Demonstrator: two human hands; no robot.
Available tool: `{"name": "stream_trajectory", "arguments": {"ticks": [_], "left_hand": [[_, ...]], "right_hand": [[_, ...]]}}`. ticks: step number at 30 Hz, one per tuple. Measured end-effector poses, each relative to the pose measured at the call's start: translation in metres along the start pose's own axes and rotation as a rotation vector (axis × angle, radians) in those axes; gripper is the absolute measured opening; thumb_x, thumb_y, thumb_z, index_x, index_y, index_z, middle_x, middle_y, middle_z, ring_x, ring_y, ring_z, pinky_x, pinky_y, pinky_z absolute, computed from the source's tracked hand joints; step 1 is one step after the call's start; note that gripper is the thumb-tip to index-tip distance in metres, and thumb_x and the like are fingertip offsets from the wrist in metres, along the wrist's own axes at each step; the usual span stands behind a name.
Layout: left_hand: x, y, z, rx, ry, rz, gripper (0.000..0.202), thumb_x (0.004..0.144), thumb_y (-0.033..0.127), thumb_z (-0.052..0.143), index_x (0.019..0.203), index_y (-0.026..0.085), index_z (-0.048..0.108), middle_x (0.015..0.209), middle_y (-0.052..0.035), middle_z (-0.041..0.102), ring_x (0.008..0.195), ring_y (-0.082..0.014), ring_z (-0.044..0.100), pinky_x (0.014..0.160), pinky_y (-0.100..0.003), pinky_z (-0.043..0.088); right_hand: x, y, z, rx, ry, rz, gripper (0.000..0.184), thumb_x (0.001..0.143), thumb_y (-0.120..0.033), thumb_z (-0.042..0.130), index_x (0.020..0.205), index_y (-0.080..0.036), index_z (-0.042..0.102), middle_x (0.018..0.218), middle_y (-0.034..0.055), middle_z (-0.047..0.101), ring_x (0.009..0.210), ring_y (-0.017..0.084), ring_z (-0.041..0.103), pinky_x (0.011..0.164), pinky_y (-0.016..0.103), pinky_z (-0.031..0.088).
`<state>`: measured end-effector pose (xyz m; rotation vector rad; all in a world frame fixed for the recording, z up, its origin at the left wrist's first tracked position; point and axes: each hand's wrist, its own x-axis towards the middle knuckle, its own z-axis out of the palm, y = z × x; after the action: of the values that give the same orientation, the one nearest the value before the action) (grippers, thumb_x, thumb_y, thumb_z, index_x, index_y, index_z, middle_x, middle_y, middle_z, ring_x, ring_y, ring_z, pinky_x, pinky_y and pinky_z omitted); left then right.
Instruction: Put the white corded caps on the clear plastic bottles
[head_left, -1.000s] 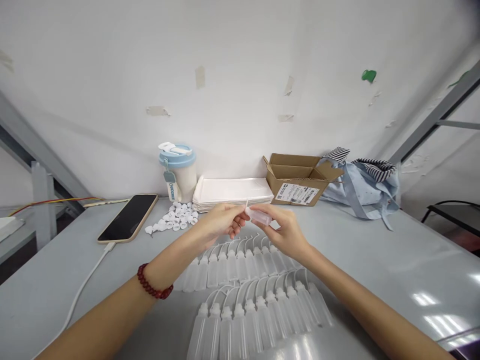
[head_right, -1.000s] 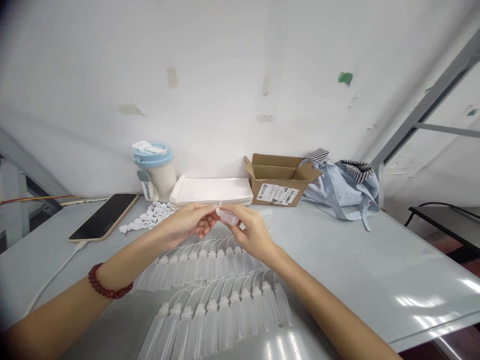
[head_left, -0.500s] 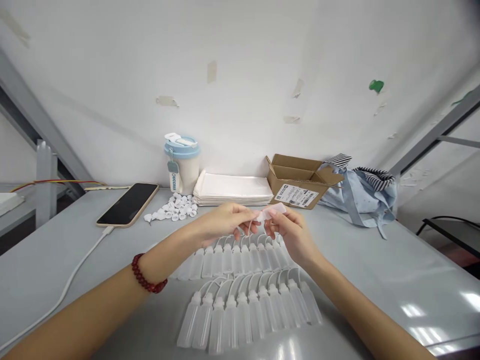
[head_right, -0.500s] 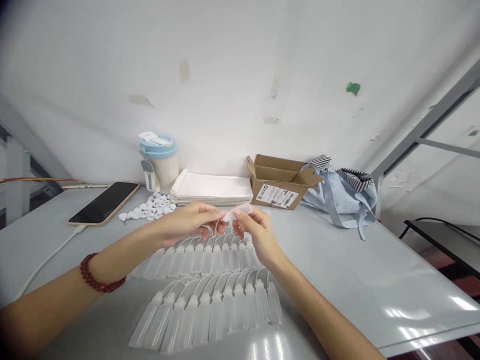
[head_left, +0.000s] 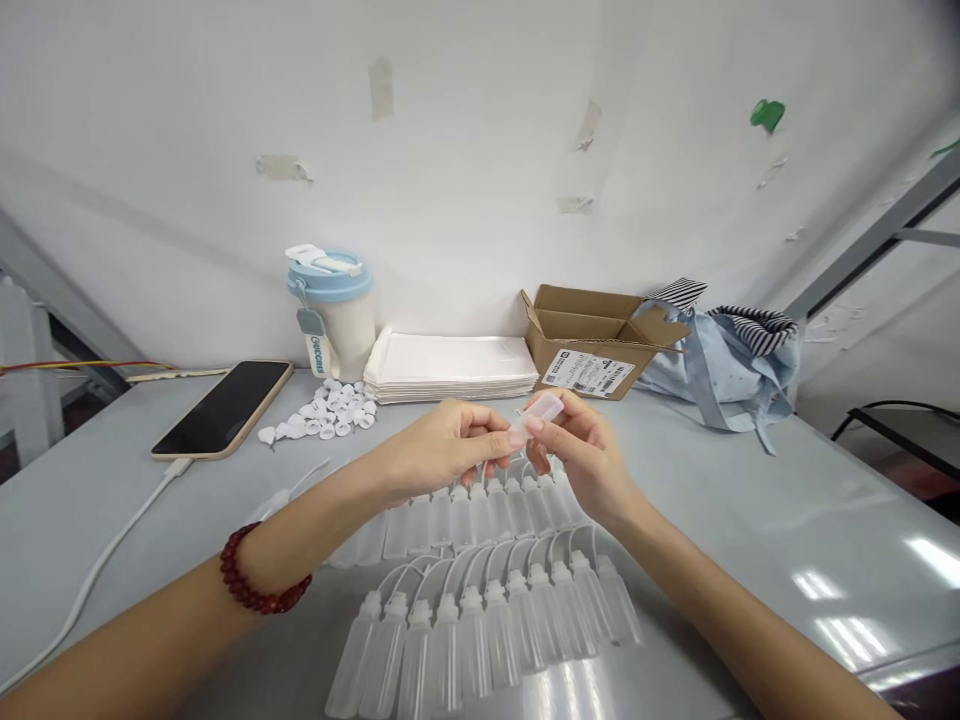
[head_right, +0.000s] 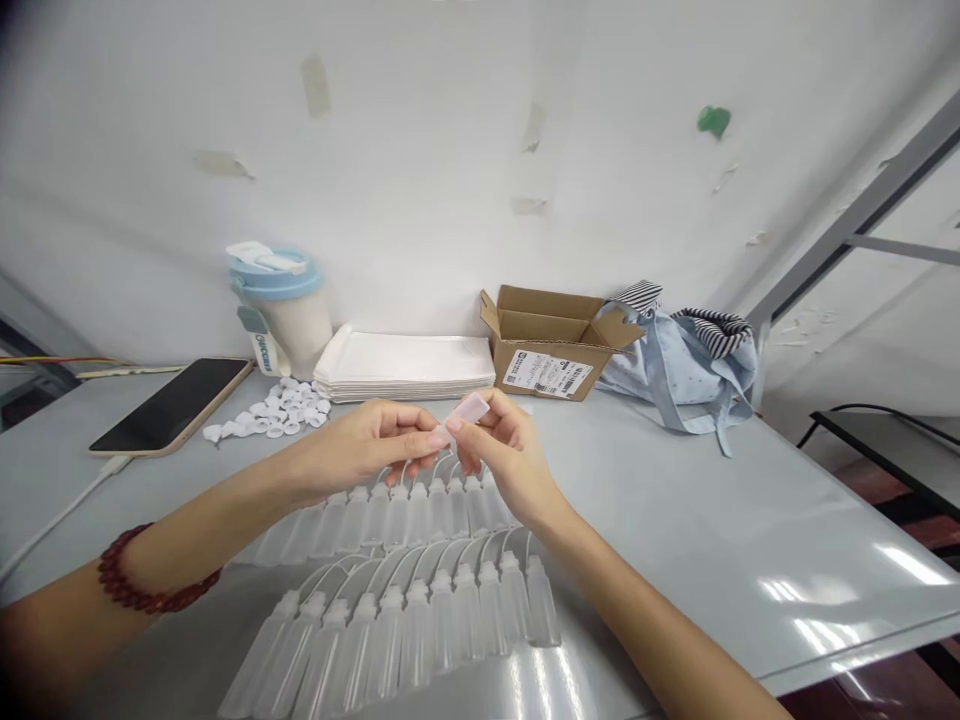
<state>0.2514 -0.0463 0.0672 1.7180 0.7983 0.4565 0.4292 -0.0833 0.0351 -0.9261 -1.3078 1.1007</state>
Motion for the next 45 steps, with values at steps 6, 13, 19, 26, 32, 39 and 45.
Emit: {"name": "stream_trajectory", "arguments": {"ticks": [6, 13, 19, 26, 32, 39, 45], "left_hand": [[-0.001, -0.001, 0.001, 0.168, 0.126, 0.058, 0.027, 0.083, 0.043, 0.058, 0.073, 0.018, 0.058, 0.059, 0.0038, 0.049, 0.05, -0.0097, 0.042, 0.044, -0.021, 0.032], [0.0, -0.009, 0.009, 0.513, 0.261, 0.266, 0.021, 0.083, 0.036, 0.055, 0.07, 0.019, 0.054, 0.065, -0.0011, 0.057, 0.063, -0.017, 0.052, 0.062, -0.03, 0.04], [0.004, -0.005, -0.007, 0.715, 0.375, 0.329, 0.031, 0.088, 0.045, 0.047, 0.084, 0.017, 0.06, 0.095, -0.0104, 0.063, 0.098, -0.0279, 0.054, 0.086, -0.039, 0.039], [-0.022, 0.022, -0.065, 0.784, 0.519, 0.0, 0.037, 0.088, 0.053, 0.043, 0.09, 0.023, 0.064, 0.092, -0.0024, 0.068, 0.076, -0.0233, 0.06, 0.063, -0.031, 0.041], [-0.05, 0.04, -0.082, 0.827, 0.411, -0.074, 0.031, 0.09, 0.047, 0.045, 0.091, 0.024, 0.066, 0.089, 0.0014, 0.068, 0.077, -0.0201, 0.057, 0.067, -0.028, 0.038], [-0.056, 0.032, -0.104, 0.894, 0.38, -0.016, 0.033, 0.088, 0.053, 0.047, 0.097, 0.028, 0.066, 0.096, 0.0035, 0.07, 0.085, -0.0202, 0.06, 0.069, -0.026, 0.04], [-0.054, 0.029, -0.108, 0.925, 0.358, 0.008, 0.031, 0.086, 0.051, 0.049, 0.093, 0.028, 0.069, 0.09, 0.0041, 0.071, 0.08, -0.0192, 0.061, 0.065, -0.026, 0.041]], "right_hand": [[0.002, 0.0, -0.003, -0.011, 0.008, 0.027, 0.02, 0.077, -0.034, 0.07, 0.073, -0.019, 0.057, 0.053, -0.0079, 0.049, 0.04, 0.008, 0.047, 0.041, 0.022, 0.035], [-0.001, -0.004, 0.001, -0.02, 0.002, 0.12, 0.031, 0.076, -0.041, 0.068, 0.067, -0.022, 0.046, 0.041, -0.0116, 0.041, 0.029, 0.007, 0.04, 0.035, 0.021, 0.03], [0.015, 0.005, -0.019, -0.201, 0.19, 0.04, 0.032, 0.082, -0.043, 0.061, 0.065, -0.023, 0.042, 0.042, -0.0117, 0.036, 0.035, 0.009, 0.043, 0.039, 0.022, 0.032], [0.041, 0.021, -0.072, -0.596, 0.309, -0.033, 0.033, 0.072, -0.048, 0.07, 0.083, -0.02, 0.056, 0.067, 0.0017, 0.067, 0.058, 0.018, 0.058, 0.058, 0.03, 0.043], [0.044, 0.029, -0.082, -0.812, 0.235, -0.081, 0.034, 0.071, -0.044, 0.07, 0.091, -0.02, 0.058, 0.083, 0.0055, 0.069, 0.073, 0.021, 0.062, 0.069, 0.034, 0.045], [0.037, 0.015, -0.076, -0.956, -0.149, 0.014, 0.024, 0.066, -0.039, 0.077, 0.079, -0.02, 0.069, 0.073, 0.0001, 0.069, 0.065, 0.016, 0.055, 0.06, 0.027, 0.041], [0.035, 0.023, -0.066, -1.041, -0.237, 0.004, 0.013, 0.074, -0.033, 0.069, 0.078, -0.02, 0.07, 0.078, 0.0015, 0.07, 0.068, 0.016, 0.058, 0.06, 0.025, 0.042]]}}
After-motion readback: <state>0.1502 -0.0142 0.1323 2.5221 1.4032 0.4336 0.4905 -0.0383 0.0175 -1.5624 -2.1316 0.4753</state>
